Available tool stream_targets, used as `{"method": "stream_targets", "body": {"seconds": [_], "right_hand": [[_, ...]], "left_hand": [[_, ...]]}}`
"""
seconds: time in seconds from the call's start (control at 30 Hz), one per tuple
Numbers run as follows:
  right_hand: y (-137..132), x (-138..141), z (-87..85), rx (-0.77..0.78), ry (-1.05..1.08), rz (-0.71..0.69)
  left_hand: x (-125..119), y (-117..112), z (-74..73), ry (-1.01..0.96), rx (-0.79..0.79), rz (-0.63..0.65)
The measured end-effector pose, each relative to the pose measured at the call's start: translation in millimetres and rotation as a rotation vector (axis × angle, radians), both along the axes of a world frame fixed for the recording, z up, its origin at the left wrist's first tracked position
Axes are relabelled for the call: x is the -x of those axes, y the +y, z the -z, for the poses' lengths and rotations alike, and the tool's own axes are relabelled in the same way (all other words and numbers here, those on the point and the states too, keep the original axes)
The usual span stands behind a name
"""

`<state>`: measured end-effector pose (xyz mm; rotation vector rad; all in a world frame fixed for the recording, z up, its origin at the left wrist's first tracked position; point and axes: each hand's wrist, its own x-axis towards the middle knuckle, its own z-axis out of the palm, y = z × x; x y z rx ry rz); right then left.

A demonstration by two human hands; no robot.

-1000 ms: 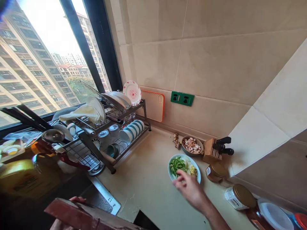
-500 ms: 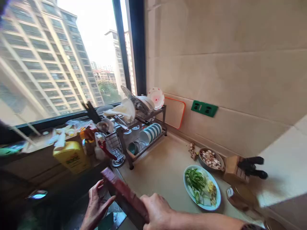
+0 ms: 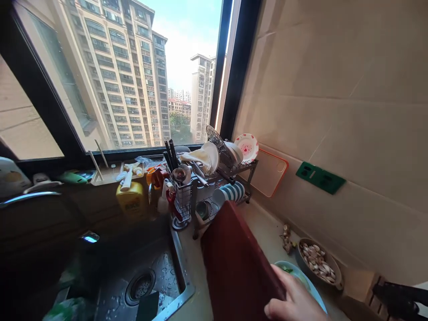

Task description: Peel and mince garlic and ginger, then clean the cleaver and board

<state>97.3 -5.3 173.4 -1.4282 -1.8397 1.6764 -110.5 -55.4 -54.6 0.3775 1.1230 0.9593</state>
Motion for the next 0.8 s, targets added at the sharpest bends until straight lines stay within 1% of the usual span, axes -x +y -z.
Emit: {"method": "stream_targets", "body": {"seconds": [0.07, 0.13, 0.17, 0.23, 0.3, 0.33, 0.4, 0.43, 0.5, 0.57, 0.63, 0.73, 0.8], "right_hand": [[3.9, -27.8, -1.1, -0.004, 0.02, 0.098], [13.9, -61.0, -3.4, -0.001, 0.07, 0.226], [21.2, -77.6, -7.3, 0.002, 0.096, 0.29], [39.8, -106.5, -23.3, 0.003, 0.109, 0.402], [62.1, -125.9, -47.9, -0.021, 0.059, 0.498], [74.2, -131.6, -61.4, -0.05, 0.022, 0.534], [99.4, -135.8, -86.0, -0.154, -0.067, 0.584], [112.2, -135.1, -95.6, -0.218, -0.108, 0.601], [138.0, -130.0, -108.3, -0.313, -0.142, 0.611], [163.2, -122.2, -113.3, -0.349, -0.119, 0.584], [187.4, -114.5, -114.0, -0.354, -0.072, 0.545], [222.1, -107.3, -113.0, -0.366, -0.049, 0.536], [244.3, -107.0, -111.9, -0.365, -0.047, 0.515]], "left_hand": [[-18.6, 21.1, -3.8, -0.058, -0.052, 0.062], [-43.0, 40.8, -9.9, -0.146, -0.153, 0.178], [-56.6, 49.4, -14.1, -0.188, -0.206, 0.237], [-84.3, 63.5, -24.7, -0.247, -0.291, 0.313], [-110.3, 74.2, -38.0, -0.274, -0.379, 0.322], [-122.4, 79.1, -45.3, -0.296, -0.452, 0.323], [-145.2, 90.5, -60.5, -0.363, -0.606, 0.318], [-156.2, 97.8, -68.1, -0.403, -0.652, 0.309], [-177.3, 117.4, -82.5, -0.476, -0.637, 0.263], [-195.1, 143.0, -95.2, -0.52, -0.54, 0.179], [-206.9, 171.4, -105.5, -0.543, -0.462, 0.084], [-212.8, 211.2, -116.1, -0.588, -0.418, -0.017], [-213.1, 233.4, -119.1, -0.608, -0.387, -0.03]]}}
